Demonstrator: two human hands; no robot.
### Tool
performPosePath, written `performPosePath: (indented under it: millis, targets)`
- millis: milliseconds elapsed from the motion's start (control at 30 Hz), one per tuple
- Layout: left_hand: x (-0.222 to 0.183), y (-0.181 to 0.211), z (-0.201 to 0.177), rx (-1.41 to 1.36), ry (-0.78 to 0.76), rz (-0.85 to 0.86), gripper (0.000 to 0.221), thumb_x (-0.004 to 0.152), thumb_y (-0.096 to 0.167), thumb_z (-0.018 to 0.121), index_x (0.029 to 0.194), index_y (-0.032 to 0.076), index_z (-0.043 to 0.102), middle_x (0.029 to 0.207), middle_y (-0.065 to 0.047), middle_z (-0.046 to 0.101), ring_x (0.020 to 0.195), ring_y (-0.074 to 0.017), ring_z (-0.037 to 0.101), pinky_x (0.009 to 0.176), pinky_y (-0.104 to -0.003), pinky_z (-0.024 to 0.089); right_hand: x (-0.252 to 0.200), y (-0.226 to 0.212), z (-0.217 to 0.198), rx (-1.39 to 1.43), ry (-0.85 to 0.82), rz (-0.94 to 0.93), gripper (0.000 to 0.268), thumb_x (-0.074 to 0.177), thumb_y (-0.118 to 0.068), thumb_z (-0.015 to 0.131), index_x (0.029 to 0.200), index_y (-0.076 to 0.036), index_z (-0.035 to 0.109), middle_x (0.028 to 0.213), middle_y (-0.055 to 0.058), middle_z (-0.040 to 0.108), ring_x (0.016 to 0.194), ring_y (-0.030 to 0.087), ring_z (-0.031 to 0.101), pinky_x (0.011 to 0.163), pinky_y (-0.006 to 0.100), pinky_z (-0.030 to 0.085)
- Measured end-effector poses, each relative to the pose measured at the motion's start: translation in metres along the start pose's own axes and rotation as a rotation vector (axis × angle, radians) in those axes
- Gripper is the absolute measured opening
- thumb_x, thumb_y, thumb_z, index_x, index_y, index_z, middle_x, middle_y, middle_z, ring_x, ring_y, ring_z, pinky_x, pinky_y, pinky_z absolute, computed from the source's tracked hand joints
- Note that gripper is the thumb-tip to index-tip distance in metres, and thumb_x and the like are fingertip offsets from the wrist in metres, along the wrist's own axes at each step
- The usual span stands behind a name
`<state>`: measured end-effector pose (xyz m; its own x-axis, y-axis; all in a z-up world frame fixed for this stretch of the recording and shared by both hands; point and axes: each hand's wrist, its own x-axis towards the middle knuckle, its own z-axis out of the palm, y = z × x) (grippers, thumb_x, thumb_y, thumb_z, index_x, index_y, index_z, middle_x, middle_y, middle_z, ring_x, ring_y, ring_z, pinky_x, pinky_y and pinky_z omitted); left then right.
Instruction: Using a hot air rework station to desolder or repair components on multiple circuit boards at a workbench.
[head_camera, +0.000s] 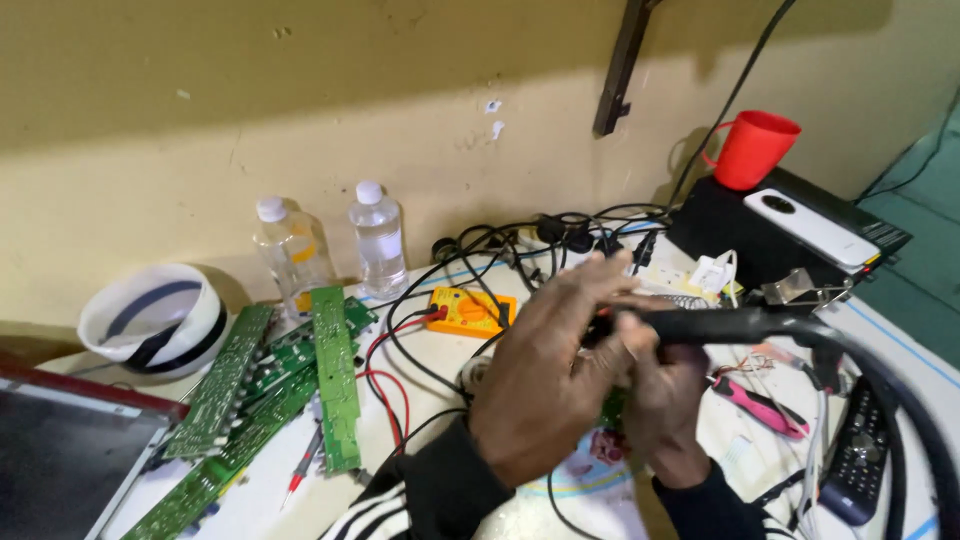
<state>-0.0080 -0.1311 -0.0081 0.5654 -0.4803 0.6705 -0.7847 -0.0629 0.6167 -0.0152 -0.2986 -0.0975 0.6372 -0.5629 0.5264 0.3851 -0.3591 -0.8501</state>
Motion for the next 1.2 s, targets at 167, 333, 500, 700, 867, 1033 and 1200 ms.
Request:
performPosePath:
  millis: [167,333,500,700,867,1033,1200]
  targets:
    - [-0.017,-0.051,-0.013,-0.474,0.272,-0.368,0.039,0.103,0.037,0.048,0.117,0.010,0.072,0.121,-0.003,0.073,0.119,-0.0153,0.065,0.106,-0.031,0.048,-0.004,-0.009,-0.006,0.215,0.075,-0.050,0.030,0.096,-0.027,0.055,0.092,-0.001,0.068,0.086,0.011,0.069,0.079,0.021,0.065,0.076,0.031,0.054]
    - [-0.069,-0.093,0.027,-1.291,0.218,-0.869,0.043,0.104,0.030,0.047,0.111,-0.007,0.068,0.115,-0.029,0.073,0.102,-0.0325,0.072,0.094,-0.041,0.059,-0.011,-0.026,-0.006,0.100,-0.096,-0.075,0.029,0.090,-0.031,0.058,0.093,-0.003,0.065,0.096,0.011,0.065,0.092,0.023,0.062,0.087,0.038,0.049]
    - [-0.078,-0.111,0.049,-1.367,0.221,-0.870,0.041,0.107,0.031,0.049,0.109,-0.005,0.069,0.115,-0.027,0.074,0.101,-0.0293,0.073,0.092,-0.037,0.060,-0.008,-0.020,-0.012,0.081,-0.101,-0.116,0.030,0.091,-0.031,0.059,0.093,-0.003,0.067,0.094,0.010,0.065,0.092,0.021,0.061,0.087,0.037,0.048]
    - [-0.066,-0.103,0.035,-0.998,0.144,-0.793,0.043,0.108,0.035,0.043,0.103,0.001,0.069,0.108,-0.021,0.077,0.096,-0.0278,0.075,0.090,-0.038,0.061,-0.006,-0.021,-0.017,-0.005,-0.052,-0.157,0.029,0.095,-0.029,0.059,0.094,-0.001,0.067,0.089,0.009,0.063,0.089,0.020,0.059,0.085,0.033,0.045]
    - [-0.069,-0.099,0.041,-0.152,-0.217,-0.582,0.024,0.101,0.015,0.051,0.117,0.009,0.068,0.122,-0.012,0.071,0.109,-0.0250,0.067,0.094,-0.039,0.057,-0.004,-0.012,-0.026,-0.077,0.036,-0.220,0.029,0.097,-0.027,0.060,0.092,0.001,0.067,0.087,0.011,0.064,0.086,0.021,0.061,0.084,0.032,0.047]
    - [-0.067,-0.106,0.066,0.414,-0.454,-0.199,0.057,0.096,0.035,0.067,0.136,-0.004,0.056,0.124,-0.023,0.063,0.116,-0.0390,0.053,0.096,-0.053,0.044,0.004,-0.001,-0.039,-0.179,0.156,-0.321,0.029,0.099,-0.024,0.059,0.086,0.001,0.063,0.082,0.011,0.060,0.082,0.023,0.059,0.083,0.036,0.048]
    - [-0.047,-0.076,0.052,0.083,-0.493,-0.503,0.048,0.092,0.021,0.071,0.136,0.006,0.061,0.121,-0.017,0.070,0.096,-0.0283,0.061,0.102,-0.049,0.047,0.008,0.009,-0.040,-0.103,0.248,-0.261,0.029,0.094,-0.029,0.060,0.086,-0.002,0.063,0.081,0.009,0.060,0.079,0.021,0.060,0.079,0.035,0.048]
